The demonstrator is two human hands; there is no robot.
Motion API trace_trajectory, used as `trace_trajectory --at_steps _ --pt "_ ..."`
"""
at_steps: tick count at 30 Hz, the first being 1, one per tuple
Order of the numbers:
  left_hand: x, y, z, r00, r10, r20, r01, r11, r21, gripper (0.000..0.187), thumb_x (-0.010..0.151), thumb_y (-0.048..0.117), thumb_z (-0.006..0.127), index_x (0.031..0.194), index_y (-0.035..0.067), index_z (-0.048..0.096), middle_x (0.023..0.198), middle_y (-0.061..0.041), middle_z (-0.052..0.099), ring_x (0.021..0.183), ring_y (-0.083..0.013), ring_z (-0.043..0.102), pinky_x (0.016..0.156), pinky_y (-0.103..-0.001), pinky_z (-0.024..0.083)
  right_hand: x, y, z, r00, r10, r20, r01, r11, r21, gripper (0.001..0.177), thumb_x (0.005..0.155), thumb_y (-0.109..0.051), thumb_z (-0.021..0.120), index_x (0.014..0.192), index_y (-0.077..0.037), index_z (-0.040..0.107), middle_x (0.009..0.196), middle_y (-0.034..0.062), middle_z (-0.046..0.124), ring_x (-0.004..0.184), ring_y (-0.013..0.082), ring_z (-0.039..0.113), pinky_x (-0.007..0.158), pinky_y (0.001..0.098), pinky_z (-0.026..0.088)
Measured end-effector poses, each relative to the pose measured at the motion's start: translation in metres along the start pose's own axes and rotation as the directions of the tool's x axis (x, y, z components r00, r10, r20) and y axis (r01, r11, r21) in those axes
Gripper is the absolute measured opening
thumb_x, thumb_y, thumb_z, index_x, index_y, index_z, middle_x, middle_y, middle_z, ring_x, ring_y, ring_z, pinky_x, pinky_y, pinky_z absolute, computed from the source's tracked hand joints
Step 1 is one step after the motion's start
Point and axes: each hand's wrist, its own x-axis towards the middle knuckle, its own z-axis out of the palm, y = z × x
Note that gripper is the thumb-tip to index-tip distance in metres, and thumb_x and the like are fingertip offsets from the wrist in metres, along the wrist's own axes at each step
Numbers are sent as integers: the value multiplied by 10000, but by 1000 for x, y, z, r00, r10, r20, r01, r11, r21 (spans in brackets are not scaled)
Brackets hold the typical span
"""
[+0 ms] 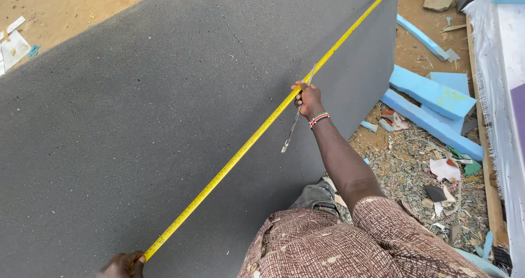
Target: Measuring and cutting a large sheet of foam using a tape measure and a metal blade
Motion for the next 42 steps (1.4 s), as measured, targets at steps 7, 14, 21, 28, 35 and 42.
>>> trace_trajectory --at_steps 7,14,21,28,35,42 --pt "12 -33 -22 981 -130 141 114 987 117 216 968 440 715 1116 499 860 955 169 820 742 -33 740 740 -207 554 6 29 5 993 16 113 -18 1000 20 187 1112 -251 626 1069 -82 696 986 110 805 518 68 465 399 217 353" --pt "24 -37 -71 995 -53 -86 74 965 252 277 1062 502 651 1282 465 815 1097 71 803 932 -197 798 831 -334 623 -19 38 -2 1000 26 16 -25 996 -84 267 1106 -382 563 1026 -128 580 761 65 643 520 106 443 441 272 290" --pt "47 -47 -60 988 -19 -156 35 994 106 283 1128 405 620 1319 394 828 1077 -15 754 1004 -334 735 901 -450 616 -72 27 -80 994 35 99 12 901 -434 521 1186 -459 409 1109 -53 725 776 75 722 489 124 523 432 276 367" --pt "54 -31 -64 994 -83 -73 87 995 58 328 1152 434 555 1327 359 823 1183 -41 776 1114 -338 709 1006 -445 569 -128 12 -126 958 -121 260 272 668 -693 300 1116 -320 581 1089 -71 746 677 73 723 474 134 632 380 285 493" --pt "55 -35 -60 982 40 -184 -30 998 53 271 1135 390 627 1272 318 849 1110 -24 762 1007 -323 724 977 -435 574 -89 39 -121 705 -339 623 680 73 -730 339 1134 -272 470 838 -148 578 674 18 663 526 219 605 526 423 455" --pt "54 -38 -56 977 76 -202 -71 997 31 265 1143 377 636 1268 275 846 1095 -34 753 1000 -321 715 1012 -438 543 -74 33 -76 496 -403 769 799 -135 -586 481 1125 -231 353 758 -123 645 628 39 641 508 212 612 507 388 439"
